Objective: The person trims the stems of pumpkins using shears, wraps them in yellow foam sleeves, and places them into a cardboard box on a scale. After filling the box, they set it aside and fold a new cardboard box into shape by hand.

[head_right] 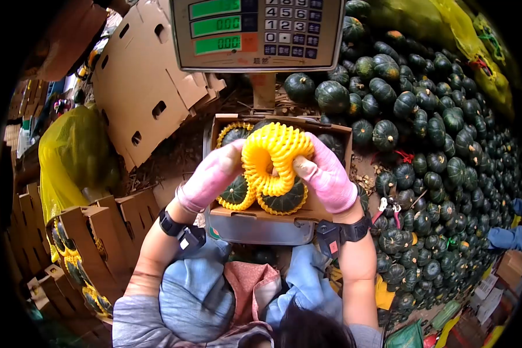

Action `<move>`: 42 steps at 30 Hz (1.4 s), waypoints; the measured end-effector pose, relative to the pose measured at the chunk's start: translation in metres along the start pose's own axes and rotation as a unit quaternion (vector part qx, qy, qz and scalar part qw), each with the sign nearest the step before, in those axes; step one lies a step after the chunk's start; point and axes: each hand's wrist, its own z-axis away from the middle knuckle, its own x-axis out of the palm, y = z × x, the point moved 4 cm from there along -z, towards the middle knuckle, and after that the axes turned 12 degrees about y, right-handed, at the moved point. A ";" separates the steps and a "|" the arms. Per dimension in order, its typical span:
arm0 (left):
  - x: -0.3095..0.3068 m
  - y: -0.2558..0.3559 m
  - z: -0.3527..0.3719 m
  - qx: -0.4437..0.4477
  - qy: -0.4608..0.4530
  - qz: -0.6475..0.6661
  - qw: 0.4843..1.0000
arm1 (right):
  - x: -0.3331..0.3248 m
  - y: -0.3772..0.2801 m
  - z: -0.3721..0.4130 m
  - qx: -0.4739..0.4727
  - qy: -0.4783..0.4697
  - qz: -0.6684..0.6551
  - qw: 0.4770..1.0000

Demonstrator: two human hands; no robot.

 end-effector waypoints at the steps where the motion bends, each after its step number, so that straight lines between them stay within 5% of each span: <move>1: 0.005 0.008 0.002 0.029 -0.041 -0.045 0.998 | 0.000 0.005 0.001 -0.007 -0.001 0.004 1.000; 4: 0.011 0.011 0.002 0.043 -0.101 -0.158 0.981 | 0.000 0.009 0.007 -0.027 -0.040 0.081 0.996; 6: 0.013 0.018 0.001 0.169 -0.082 -0.280 0.942 | 0.007 0.004 0.018 0.055 -0.076 0.074 0.993; 8: 0.015 0.026 0.000 0.190 -0.075 -0.298 0.932 | 0.014 0.005 0.022 0.074 -0.097 0.049 0.991; 11: 0.018 0.036 0.005 0.241 -0.108 -0.366 0.892 | 0.016 0.007 0.021 -0.015 -0.155 0.164 0.974; 14: 0.018 0.034 0.007 0.239 -0.232 -0.188 0.924 | 0.014 0.004 0.018 -0.111 -0.247 0.210 0.939; 16: 0.011 0.027 0.015 0.216 -0.237 -0.102 0.941 | 0.014 0.002 0.027 -0.094 -0.241 0.194 0.946; 18: 0.002 0.014 0.032 -0.184 -0.215 0.099 0.954 | 0.006 0.002 0.037 -0.016 -0.141 -0.083 0.986; 19: 0.001 0.006 0.034 -0.211 -0.270 0.068 0.937 | 0.006 0.003 0.043 0.011 -0.178 -0.063 0.982; 20: 0.002 0.004 0.033 -0.143 -0.346 -0.001 0.927 | 0.006 0.003 0.047 0.038 -0.214 -0.043 0.975; 22: -0.004 0.000 0.029 -0.046 -0.388 -0.163 0.906 | 0.013 0.019 0.046 0.130 -0.334 0.206 0.911; 23: -0.007 0.002 0.029 -0.081 -0.273 -0.096 0.954 | 0.015 0.023 0.041 0.131 -0.302 0.310 0.892; 24: -0.007 0.003 0.034 -0.114 -0.151 -0.025 0.982 | 0.006 0.020 0.041 0.286 -0.164 0.274 0.904; 26: 0.006 -0.011 0.030 -0.160 0.093 0.194 0.963 | -0.012 0.008 0.030 0.160 0.019 0.086 0.983; 28: -0.001 -0.034 0.022 -0.023 0.093 -0.011 0.995 | -0.008 -0.006 0.006 0.050 0.070 0.185 0.979; 29: 0.002 -0.031 0.019 0.017 0.128 -0.011 0.992 | -0.010 -0.001 -0.012 -0.111 0.085 0.318 0.938; 32: -0.023 -0.044 -0.006 0.056 0.239 -0.084 0.966 | -0.009 0.005 -0.046 -0.292 0.143 0.544 0.774; 35: -0.026 -0.046 -0.021 0.122 0.295 -0.195 0.927 | -0.026 0.025 -0.067 -0.189 0.154 0.436 0.866; 42: -0.016 -0.051 -0.041 0.138 0.217 -0.198 0.946 | -0.043 0.036 -0.026 -0.262 0.265 0.409 0.833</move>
